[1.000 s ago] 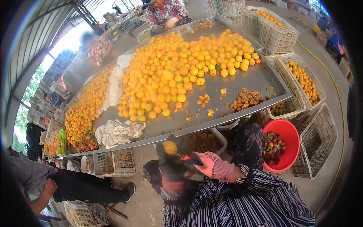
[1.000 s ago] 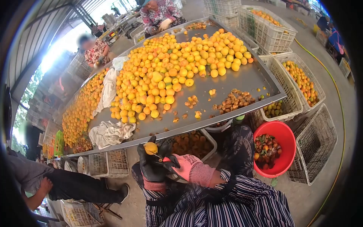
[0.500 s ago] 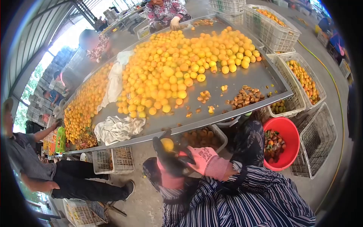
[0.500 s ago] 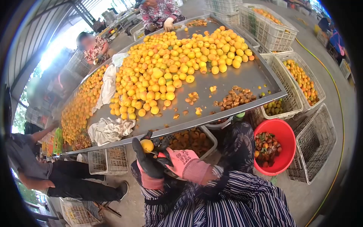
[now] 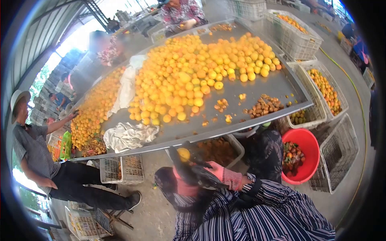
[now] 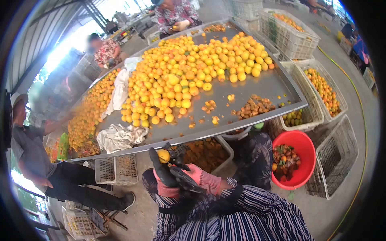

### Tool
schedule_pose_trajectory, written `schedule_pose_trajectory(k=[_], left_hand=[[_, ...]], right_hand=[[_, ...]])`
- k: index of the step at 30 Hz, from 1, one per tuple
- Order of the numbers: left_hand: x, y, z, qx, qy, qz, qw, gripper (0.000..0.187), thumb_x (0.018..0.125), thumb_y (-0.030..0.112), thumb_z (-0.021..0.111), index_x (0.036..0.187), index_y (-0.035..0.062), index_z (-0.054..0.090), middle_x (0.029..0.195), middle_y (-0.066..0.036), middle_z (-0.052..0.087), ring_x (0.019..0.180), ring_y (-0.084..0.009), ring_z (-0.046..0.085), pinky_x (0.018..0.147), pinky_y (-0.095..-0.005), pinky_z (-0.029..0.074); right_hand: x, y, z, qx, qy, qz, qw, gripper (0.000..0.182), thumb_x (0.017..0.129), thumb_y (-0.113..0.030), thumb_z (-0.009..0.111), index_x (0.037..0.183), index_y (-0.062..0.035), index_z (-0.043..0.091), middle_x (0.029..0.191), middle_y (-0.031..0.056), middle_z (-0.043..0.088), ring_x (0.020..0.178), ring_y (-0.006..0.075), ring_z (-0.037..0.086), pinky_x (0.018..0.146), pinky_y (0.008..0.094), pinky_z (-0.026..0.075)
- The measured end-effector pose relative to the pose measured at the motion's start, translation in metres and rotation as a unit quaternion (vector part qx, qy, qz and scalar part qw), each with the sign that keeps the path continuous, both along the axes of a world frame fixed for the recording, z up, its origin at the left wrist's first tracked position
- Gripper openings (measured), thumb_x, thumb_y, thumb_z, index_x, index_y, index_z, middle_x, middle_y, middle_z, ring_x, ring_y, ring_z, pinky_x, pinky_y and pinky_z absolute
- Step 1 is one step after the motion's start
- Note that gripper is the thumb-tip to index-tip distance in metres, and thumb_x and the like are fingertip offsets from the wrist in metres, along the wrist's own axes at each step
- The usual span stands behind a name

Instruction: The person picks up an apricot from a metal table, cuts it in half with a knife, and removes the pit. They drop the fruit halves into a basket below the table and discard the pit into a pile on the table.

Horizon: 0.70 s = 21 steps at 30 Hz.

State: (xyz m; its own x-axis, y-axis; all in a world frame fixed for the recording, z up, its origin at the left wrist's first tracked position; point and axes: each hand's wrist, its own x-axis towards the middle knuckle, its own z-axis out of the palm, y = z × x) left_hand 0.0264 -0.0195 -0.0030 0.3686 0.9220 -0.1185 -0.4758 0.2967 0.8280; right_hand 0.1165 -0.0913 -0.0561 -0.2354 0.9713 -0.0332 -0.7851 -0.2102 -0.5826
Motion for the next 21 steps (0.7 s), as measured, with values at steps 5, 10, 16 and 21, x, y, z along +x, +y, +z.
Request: schedule_pose_trajectory(k=[5, 10, 16, 21], left_hand=[[-0.007, 0.020, -0.008, -0.085, 0.010, 0.095, 0.992, 0.069, 0.086, 0.060, 0.041, 0.113, -0.0028, 0.049, 0.076, -0.005, 0.054, 0.063, -0.0164, 0.054, 0.059, -0.0280, 0.048], [-0.014, 0.005, 0.015, -0.038, 0.028, 0.048, 0.998, 0.062, 0.087, 0.059, 0.038, 0.105, 0.0016, 0.055, 0.083, -0.004, 0.060, 0.069, -0.0132, 0.058, 0.063, -0.0267, 0.049], [0.020, 0.005, -0.068, -0.138, -0.220, -0.021, 0.965, 0.034, 0.095, 0.024, 0.038, 0.118, 0.0004, 0.045, 0.118, -0.012, 0.049, 0.108, -0.0167, 0.049, 0.095, -0.0265, 0.037], [0.019, 0.010, -0.052, -0.016, -0.151, 0.022, 0.988, 0.024, 0.089, 0.011, 0.052, 0.111, 0.0023, 0.051, 0.107, -0.009, 0.057, 0.096, -0.0157, 0.056, 0.084, -0.0273, 0.045]], right_hand=[[0.019, 0.002, 0.010, -0.046, -0.368, 0.032, 0.928, 0.031, 0.091, -0.011, 0.049, 0.120, 0.0006, 0.052, 0.112, 0.0054, 0.059, 0.101, 0.0117, 0.053, 0.088, 0.0240, 0.042], [0.040, -0.001, 0.071, 0.009, -0.604, -0.307, 0.735, 0.040, 0.077, -0.015, 0.060, 0.113, -0.0005, 0.051, 0.093, 0.0218, 0.060, 0.089, 0.0374, 0.057, 0.078, 0.0381, 0.047], [0.020, 0.035, 0.044, 0.026, -0.686, -0.355, 0.635, 0.039, 0.075, -0.021, 0.060, 0.109, -0.0031, 0.050, 0.108, 0.0190, 0.051, 0.096, 0.0361, 0.054, 0.080, 0.0394, 0.046], [0.020, 0.034, 0.039, 0.049, -0.594, -0.445, 0.669, 0.034, 0.073, -0.017, 0.060, 0.103, -0.0024, 0.052, 0.096, 0.0182, 0.055, 0.093, 0.0376, 0.053, 0.079, 0.0386, 0.046]])
